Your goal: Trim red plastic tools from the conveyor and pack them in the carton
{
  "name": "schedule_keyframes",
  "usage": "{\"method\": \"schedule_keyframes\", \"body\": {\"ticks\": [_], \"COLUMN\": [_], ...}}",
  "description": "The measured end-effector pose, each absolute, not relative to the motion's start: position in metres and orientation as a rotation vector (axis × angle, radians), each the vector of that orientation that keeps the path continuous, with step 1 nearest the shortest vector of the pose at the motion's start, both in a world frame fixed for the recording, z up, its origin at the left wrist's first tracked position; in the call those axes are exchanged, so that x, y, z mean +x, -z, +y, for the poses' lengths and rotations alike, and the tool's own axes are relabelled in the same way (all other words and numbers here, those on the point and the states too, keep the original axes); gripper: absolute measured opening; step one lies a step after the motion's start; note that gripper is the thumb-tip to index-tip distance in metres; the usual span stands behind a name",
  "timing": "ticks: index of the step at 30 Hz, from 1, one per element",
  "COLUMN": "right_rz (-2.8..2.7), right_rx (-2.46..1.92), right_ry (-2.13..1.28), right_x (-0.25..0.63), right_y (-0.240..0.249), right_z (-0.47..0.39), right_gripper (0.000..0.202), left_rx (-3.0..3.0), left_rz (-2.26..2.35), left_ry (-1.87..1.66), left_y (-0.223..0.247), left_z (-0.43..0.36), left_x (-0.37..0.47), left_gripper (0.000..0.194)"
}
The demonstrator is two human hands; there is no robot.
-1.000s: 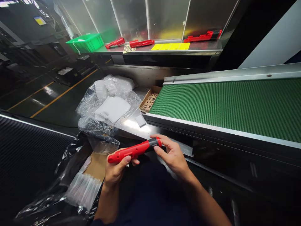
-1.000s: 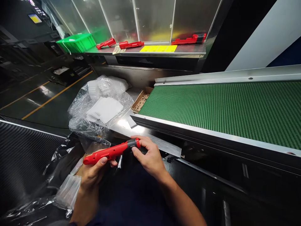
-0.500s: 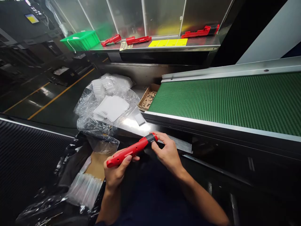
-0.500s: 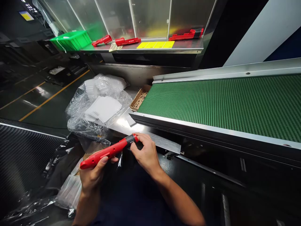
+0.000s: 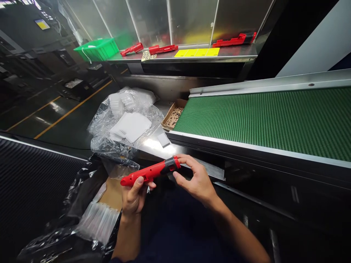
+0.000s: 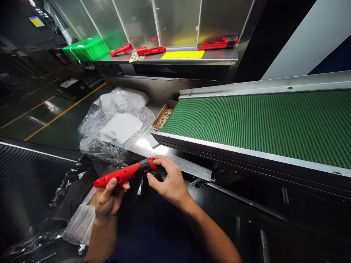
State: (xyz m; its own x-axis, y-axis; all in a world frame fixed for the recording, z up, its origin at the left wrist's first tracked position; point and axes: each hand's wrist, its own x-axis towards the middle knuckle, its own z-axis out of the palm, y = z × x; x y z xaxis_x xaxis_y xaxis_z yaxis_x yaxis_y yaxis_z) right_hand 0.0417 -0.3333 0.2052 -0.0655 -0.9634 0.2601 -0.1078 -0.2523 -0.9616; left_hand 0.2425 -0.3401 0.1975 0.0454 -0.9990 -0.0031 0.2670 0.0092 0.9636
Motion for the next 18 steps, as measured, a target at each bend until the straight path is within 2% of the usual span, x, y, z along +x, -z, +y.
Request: {"method": "schedule_keyframes", "body": {"ticks": [3, 8, 18], "right_rz": [1.178, 1.112, 1.126], "right_rx": [-1.412, -1.371, -1.276], "right_ry": [1.425, 1.341, 1.314], "right_x": [0.0407, 0.0377, 0.0364], "right_y": [-0.2061, -0.2084, -0.2044], "right_z": [-0.3335, -0.3344, -0.3368], "right_gripper": [0.020, 0.008, 0.010], "left_rx": [1.029, 1.050, 1.043], "left_rz": [-0.963, -0.976, -1.087], "left_ry": [1.311, 1.351, 1.340], "left_y": [-0.1949, -0.1943, -0.2000], "left_z": [-0.3415, -0.3408, -0.3410], "left_x": [0.2437, 0.2426, 0.2366], "left_gripper": [0.035, 0.036, 0.033]}}
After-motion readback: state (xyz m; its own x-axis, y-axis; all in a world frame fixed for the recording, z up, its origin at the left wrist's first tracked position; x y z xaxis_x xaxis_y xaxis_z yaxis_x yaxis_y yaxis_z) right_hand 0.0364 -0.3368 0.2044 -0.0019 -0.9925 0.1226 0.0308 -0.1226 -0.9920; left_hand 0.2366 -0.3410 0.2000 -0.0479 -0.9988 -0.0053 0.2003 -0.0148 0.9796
